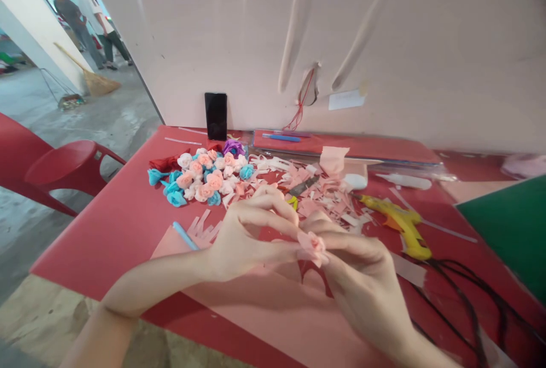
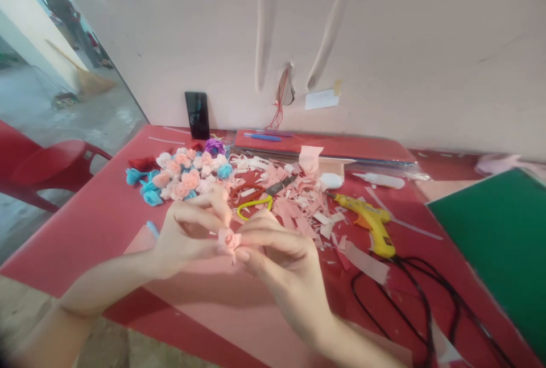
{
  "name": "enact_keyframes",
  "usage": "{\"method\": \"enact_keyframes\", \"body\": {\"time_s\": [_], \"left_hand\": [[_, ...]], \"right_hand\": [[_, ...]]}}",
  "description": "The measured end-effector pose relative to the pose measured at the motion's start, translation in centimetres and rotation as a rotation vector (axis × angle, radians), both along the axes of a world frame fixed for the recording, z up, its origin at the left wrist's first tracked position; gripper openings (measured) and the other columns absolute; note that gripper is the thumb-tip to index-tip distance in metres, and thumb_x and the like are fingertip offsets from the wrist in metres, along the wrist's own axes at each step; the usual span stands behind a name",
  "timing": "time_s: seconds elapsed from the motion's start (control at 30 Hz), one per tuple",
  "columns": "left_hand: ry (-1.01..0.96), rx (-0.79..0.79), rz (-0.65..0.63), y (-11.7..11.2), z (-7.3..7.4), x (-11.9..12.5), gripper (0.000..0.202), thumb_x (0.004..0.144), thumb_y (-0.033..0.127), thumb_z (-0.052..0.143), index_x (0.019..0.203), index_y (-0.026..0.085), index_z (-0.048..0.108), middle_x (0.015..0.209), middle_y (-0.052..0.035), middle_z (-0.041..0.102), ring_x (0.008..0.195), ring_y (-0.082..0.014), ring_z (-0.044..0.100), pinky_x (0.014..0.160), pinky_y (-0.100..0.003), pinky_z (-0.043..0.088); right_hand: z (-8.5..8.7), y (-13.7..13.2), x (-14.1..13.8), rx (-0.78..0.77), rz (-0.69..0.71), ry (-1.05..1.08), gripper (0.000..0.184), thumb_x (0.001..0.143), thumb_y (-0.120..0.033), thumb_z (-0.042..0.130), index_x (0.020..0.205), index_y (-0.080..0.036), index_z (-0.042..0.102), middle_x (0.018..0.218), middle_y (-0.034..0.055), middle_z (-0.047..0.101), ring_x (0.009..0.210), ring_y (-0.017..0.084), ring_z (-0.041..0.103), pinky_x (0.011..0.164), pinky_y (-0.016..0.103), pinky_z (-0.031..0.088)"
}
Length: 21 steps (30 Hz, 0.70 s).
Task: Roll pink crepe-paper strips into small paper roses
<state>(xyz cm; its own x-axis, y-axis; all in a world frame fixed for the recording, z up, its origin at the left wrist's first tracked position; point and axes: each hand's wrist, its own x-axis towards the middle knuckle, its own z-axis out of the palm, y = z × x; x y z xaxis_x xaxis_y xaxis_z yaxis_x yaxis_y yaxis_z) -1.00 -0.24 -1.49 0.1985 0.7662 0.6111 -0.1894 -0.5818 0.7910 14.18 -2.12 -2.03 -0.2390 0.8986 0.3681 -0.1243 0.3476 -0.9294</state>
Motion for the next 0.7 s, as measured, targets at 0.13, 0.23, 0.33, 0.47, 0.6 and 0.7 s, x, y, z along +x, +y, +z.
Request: {"method": "enact_keyframes", "body": {"time_s": [0.13,0.23,0.33,0.47,0.6,0.7], "left_hand": [[0.006,0.137,0.128,0.2,-0.2,0.2,0.021,0.075,0.032,0.07,0.06,0.02,0.061,0.058,0.0029,0.053,0.058,-0.0095,0.042,0.059,-0.03,0.041],[0.031,0.198,0.193,0.2,0.0,0.3,0.022,0.077,0.034,0.068,0.061,0.02,0.06,0.057,0.0028,0.052,0.057,-0.0096,0.041,0.058,-0.031,0.04],[0.043,0.218,0.209,0.2,0.2,0.4,0.022,0.077,0.034,0.068,0.062,0.02,0.059,0.056,0.0029,0.051,0.057,-0.0097,0.04,0.057,-0.031,0.038],[0.051,0.23,0.202,0.1,0.4,0.3,0.024,0.078,0.033,0.066,0.06,0.019,0.058,0.055,0.0031,0.05,0.058,-0.0097,0.039,0.057,-0.03,0.039],[0.057,0.201,0.105,0.2,0.6,0.0,0.021,0.078,0.029,0.067,0.062,0.02,0.058,0.056,0.0043,0.048,0.058,-0.0088,0.042,0.057,-0.028,0.041],[0.032,0.185,0.049,0.3,0.5,-0.2,0.021,0.077,0.028,0.069,0.062,0.019,0.058,0.057,0.0041,0.048,0.06,-0.0086,0.044,0.06,-0.028,0.043]], "right_hand": [[0.7,-0.1,-0.1,0.182,-0.098,-0.093,0.011,0.076,-0.026,0.069,0.085,-0.032,0.073,0.07,-0.0017,0.07,0.065,0.013,0.059,0.06,0.025,0.053],[1.2,-0.3,-0.1,0.272,-0.154,-0.174,0.011,0.074,-0.023,0.071,0.083,-0.028,0.073,0.07,0.0003,0.07,0.062,0.015,0.061,0.058,0.028,0.053],[1.4,-0.4,-0.1,0.322,-0.201,-0.211,0.011,0.073,-0.017,0.07,0.079,-0.026,0.072,0.07,0.0002,0.07,0.06,0.015,0.06,0.058,0.028,0.052],[1.4,-0.3,-0.1,0.345,-0.211,-0.215,0.015,0.073,-0.012,0.068,0.076,-0.026,0.072,0.068,0.0,0.069,0.059,0.015,0.059,0.055,0.028,0.051],[1.4,-0.2,0.1,0.33,-0.158,-0.217,0.015,0.074,-0.012,0.066,0.076,-0.026,0.072,0.067,0.0004,0.068,0.058,0.015,0.058,0.055,0.028,0.051],[1.4,-0.1,0.3,0.318,-0.12,-0.22,0.015,0.076,-0.012,0.064,0.076,-0.025,0.071,0.067,-0.0003,0.068,0.059,0.013,0.058,0.056,0.027,0.05]]}}
